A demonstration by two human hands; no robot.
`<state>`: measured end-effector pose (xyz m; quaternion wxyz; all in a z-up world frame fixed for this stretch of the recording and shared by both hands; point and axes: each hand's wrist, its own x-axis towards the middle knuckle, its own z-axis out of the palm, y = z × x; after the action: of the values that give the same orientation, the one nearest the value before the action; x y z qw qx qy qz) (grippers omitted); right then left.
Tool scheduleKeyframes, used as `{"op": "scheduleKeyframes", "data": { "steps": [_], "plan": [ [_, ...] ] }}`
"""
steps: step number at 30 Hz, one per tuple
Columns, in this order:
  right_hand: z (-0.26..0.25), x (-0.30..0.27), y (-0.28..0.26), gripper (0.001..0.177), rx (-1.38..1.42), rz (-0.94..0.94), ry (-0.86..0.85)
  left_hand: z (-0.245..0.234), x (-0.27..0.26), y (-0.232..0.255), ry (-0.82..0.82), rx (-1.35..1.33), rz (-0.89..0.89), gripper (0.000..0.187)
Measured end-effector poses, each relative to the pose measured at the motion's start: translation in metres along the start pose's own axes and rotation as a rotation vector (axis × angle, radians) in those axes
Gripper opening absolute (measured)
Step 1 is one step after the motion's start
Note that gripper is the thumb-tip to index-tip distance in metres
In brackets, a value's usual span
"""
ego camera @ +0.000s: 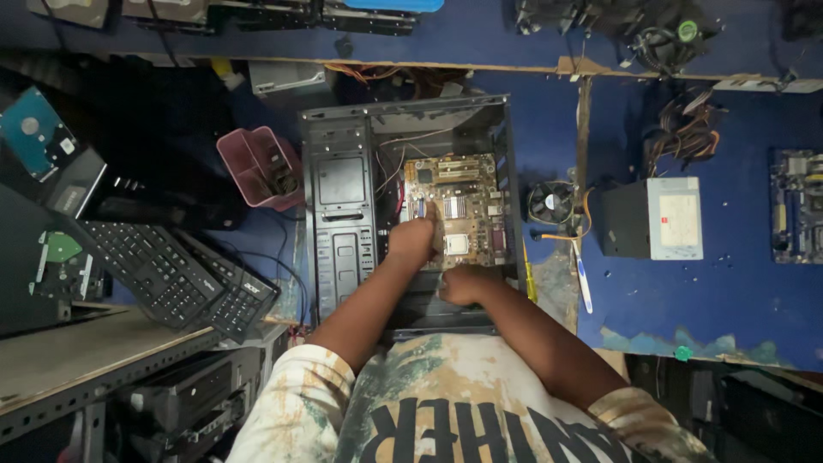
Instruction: The person removes a CPU fan from a desktop computer case, then removes and reinserts a green expansion card into the motherboard. The person handles the fan and card by hand and places them back into the case.
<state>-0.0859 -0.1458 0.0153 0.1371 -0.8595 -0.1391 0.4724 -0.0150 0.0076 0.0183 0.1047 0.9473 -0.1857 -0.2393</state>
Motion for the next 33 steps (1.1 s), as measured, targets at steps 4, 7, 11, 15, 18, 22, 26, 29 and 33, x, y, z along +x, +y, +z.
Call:
{"op": "scheduleKeyframes", "data": {
  "steps": [4,7,11,15,18,22,26,29,33],
  "plan": [
    [-0.003,0.000,0.000,0.048,-0.032,0.011,-0.036,-0.007,0.002,0.002,-0.012,-0.020,0.001,0.113],
    [0.000,-0.002,0.000,0.047,-0.028,0.020,-0.030,-0.010,0.001,0.004,-0.029,0.029,-0.005,0.111],
    [0.002,0.003,0.004,0.046,-0.033,-0.043,-0.022,-0.011,0.002,0.004,-0.014,0.063,-0.009,0.110],
    [0.012,0.015,0.013,0.045,-0.003,-0.078,0.003,-0.002,0.008,0.002,0.022,0.076,0.018,0.111],
    [0.017,0.018,0.016,0.046,-0.008,-0.086,0.004,-0.001,0.010,0.001,0.012,0.057,0.015,0.110],
    [0.015,0.016,0.013,0.047,-0.002,-0.071,0.017,-0.010,0.004,0.000,-0.046,0.009,0.004,0.108],
    [0.002,0.004,0.007,0.047,0.004,-0.032,-0.017,-0.009,0.008,-0.020,0.065,-0.067,-0.044,0.064],
    [-0.010,-0.006,-0.003,0.046,-0.011,-0.005,-0.024,0.005,0.007,-0.024,0.155,-0.025,-0.048,0.028],
    [-0.023,-0.017,-0.011,0.047,0.004,0.058,0.010,-0.003,-0.007,-0.004,0.088,-0.071,-0.061,0.047]
  ]
}}
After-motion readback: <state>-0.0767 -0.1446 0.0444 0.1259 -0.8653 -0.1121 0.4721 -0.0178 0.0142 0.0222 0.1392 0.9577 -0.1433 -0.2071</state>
